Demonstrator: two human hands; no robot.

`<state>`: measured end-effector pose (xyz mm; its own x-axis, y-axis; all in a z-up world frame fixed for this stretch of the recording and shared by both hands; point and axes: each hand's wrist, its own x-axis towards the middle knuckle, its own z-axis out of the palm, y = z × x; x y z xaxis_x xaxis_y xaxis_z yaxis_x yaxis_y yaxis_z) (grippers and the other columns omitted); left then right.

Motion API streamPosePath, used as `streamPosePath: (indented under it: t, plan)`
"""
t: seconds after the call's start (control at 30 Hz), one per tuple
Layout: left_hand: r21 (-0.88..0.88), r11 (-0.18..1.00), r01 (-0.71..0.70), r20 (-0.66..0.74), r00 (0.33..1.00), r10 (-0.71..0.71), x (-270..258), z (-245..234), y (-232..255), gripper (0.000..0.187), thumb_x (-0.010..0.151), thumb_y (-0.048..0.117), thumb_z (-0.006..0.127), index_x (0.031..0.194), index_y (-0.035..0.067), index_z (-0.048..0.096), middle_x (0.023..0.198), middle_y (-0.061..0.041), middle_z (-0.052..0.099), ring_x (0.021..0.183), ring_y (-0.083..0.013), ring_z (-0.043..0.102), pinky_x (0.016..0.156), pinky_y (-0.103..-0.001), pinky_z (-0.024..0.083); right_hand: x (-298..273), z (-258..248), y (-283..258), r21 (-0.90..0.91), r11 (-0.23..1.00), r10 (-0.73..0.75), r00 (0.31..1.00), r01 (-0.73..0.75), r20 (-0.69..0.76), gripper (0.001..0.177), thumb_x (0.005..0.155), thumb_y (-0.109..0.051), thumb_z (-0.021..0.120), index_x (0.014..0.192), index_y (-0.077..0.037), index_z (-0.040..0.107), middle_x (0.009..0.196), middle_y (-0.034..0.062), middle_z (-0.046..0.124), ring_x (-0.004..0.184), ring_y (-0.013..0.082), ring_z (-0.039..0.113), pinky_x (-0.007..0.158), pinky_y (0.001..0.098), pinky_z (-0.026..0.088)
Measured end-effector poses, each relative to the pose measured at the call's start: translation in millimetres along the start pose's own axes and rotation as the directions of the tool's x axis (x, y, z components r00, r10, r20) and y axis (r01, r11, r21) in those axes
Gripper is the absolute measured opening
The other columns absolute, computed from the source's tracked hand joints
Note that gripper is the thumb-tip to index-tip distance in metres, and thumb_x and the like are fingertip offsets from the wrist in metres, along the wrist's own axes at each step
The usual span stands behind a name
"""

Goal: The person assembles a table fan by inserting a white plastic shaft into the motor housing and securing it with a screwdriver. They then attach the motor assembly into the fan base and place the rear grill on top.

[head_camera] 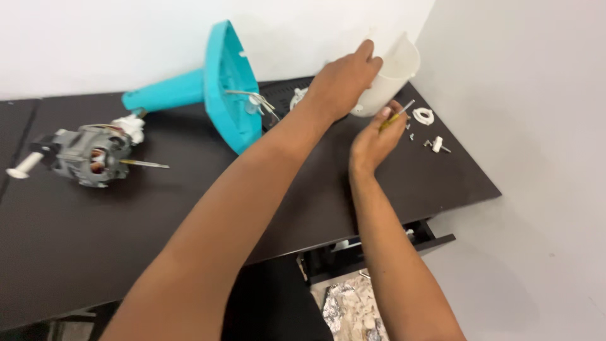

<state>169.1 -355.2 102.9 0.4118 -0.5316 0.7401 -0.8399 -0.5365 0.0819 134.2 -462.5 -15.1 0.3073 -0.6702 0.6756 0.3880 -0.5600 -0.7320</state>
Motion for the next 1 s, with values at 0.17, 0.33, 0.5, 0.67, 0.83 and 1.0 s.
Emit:
streamPosePath:
  t: [0.17,0.33,0.5,0.67,0.83,1.0]
  plan:
    - [-0.032,0.991,-0.127,-0.072,0.990,0.124,-19.8,-71.9,19.4,0.019,0.089,0.001,0.067,0.107,0.003,0.060,0.117,-0.012,0.057,0.095,-0.0301,0.070,0.073,-0.044,0.057,7.7,-7.9,-28.3,0.357,0.928,-0.123,0.992,0.104,0.032,0.038,0.116,-0.028,0.047,0.138,0.002,0.051,0.131,0.0135,0.061,0.119,0.0235,0.060,0.103,0.0385,0.049]
    - [0.012,0.954,-0.300,-0.267,0.918,0.292,-51.5,-143.9,33.9,0.023,0.095,0.006,0.072,0.115,0.007,0.060,0.122,-0.008,0.054,0.106,-0.0249,0.069,0.084,-0.041,0.056,-3.4,-11.9,-97.9,0.622,0.774,0.070,0.992,-0.120,0.104,0.039,0.113,-0.030,0.051,0.139,-0.001,0.052,0.120,0.0088,0.060,0.097,0.0150,0.053,0.079,0.0310,0.046]
    - [0.283,0.921,-0.268,-0.405,0.837,0.368,-85.1,-214.1,29.3,0.035,0.092,0.007,0.072,0.124,0.008,0.059,0.119,-0.008,0.058,0.099,-0.0254,0.063,0.081,-0.040,0.051,-31.1,-6.7,-170.2,0.802,0.564,-0.007,0.970,-0.197,0.244,0.032,0.108,-0.026,0.053,0.133,-0.006,0.052,0.125,0.0037,0.065,0.114,0.0114,0.069,0.098,0.0338,0.064]
    - [0.322,0.932,-0.166,-0.450,0.839,0.305,-129.0,-276.0,18.6,0.038,0.097,0.022,0.076,0.129,0.011,0.060,0.110,-0.008,0.062,0.095,-0.0275,0.062,0.079,-0.045,0.049,-63.4,15.5,-226.1,0.790,0.421,-0.026,0.865,-0.446,0.502,0.027,0.105,-0.010,0.056,0.130,-0.001,0.054,0.121,0.0062,0.061,0.109,0.0139,0.063,0.091,0.0409,0.063]
    - [0.196,0.980,0.030,-0.452,0.890,0.063,-200.2,-304.4,10.7,0.060,0.099,0.051,0.084,0.141,0.017,0.056,0.136,-0.016,0.045,0.122,-0.0358,0.051,0.100,-0.048,0.052,-128.3,27.2,-249.3,0.644,0.479,0.074,0.758,-0.597,0.648,0.031,0.102,-0.009,0.058,0.133,-0.001,0.058,0.115,0.0037,0.063,0.096,0.0102,0.061,0.073,0.0291,0.052]
    - [-0.015,0.994,0.108,-0.488,0.867,-0.102,-263.2,-279.4,11.1,0.092,0.081,0.055,0.094,0.146,0.012,0.043,0.153,-0.022,0.027,0.141,-0.0406,0.039,0.115,-0.049,0.047,-190.5,9.7,-247.2,0.507,0.536,0.108,0.650,-0.675,0.752,0.022,0.106,-0.012,0.052,0.123,-0.001,0.059,0.109,0.0064,0.069,0.094,0.0128,0.069,0.076,0.0282,0.059]
